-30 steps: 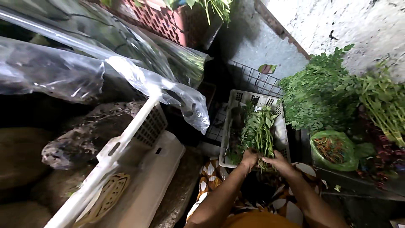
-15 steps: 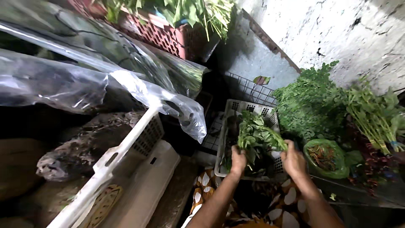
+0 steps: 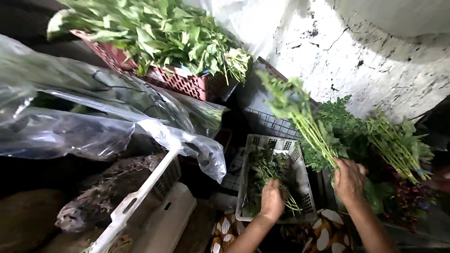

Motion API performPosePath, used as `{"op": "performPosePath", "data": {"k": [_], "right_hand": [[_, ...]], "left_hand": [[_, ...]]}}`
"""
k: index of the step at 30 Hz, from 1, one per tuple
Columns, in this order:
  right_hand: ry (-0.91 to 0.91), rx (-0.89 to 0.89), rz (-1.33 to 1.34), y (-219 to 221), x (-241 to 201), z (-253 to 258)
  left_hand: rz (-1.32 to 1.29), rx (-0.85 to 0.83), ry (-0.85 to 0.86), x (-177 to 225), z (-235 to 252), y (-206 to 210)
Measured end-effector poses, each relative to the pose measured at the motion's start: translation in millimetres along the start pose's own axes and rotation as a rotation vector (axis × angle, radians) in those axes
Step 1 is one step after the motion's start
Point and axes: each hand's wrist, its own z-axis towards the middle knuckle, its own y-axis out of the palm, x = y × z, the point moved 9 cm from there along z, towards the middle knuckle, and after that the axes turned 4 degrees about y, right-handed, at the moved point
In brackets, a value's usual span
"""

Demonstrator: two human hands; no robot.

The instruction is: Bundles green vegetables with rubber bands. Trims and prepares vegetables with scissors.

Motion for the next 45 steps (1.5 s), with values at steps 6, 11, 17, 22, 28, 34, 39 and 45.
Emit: {"op": "performPosePath", "data": {"k": [6, 11, 17, 22, 28, 34, 39, 45], "right_hand": [[-0.194, 0.056, 0.167, -1.3, -37.3, -15.2], [-0.205, -0.115, 0.443, -13.5, -61.5, 6.7], [-0.043, -0.335, 0.571, -8.6, -66.9, 49.4], [0.259, -0.384, 0.703, 40.0, -35.4, 35.1], [0.726, -1.350, 0.503, 222.2, -16.8, -167.1], [0.911, -1.386, 0.370, 248.8, -26.8, -226.8], [1.173, -1.275, 0.596, 237.7, -7.9, -217.3], [0.949, -1.150, 0.958, 158.0, -22.5, -167.1]], "left_hand": [[0.105, 0.366, 0.955, 153.8, -40.3, -60.5], [0.153, -0.154, 0.668, 168.5, 7.6, -79.2], [0.025, -0.496, 0.481, 146.8, 35.4, -101.6], [0.093, -0.179, 0.203, 103.4, 56.9, -141.8], [-0.469, 0.245, 0.026, 53.5, 77.6, -221.4], [-0.765, 0.315, -0.003, 40.9, 78.4, -234.1], [-0.683, 0.202, 0.082, 39.3, 75.0, -215.5], [-0.372, -0.130, -0.026, 5.1, 72.6, -141.6]]}}
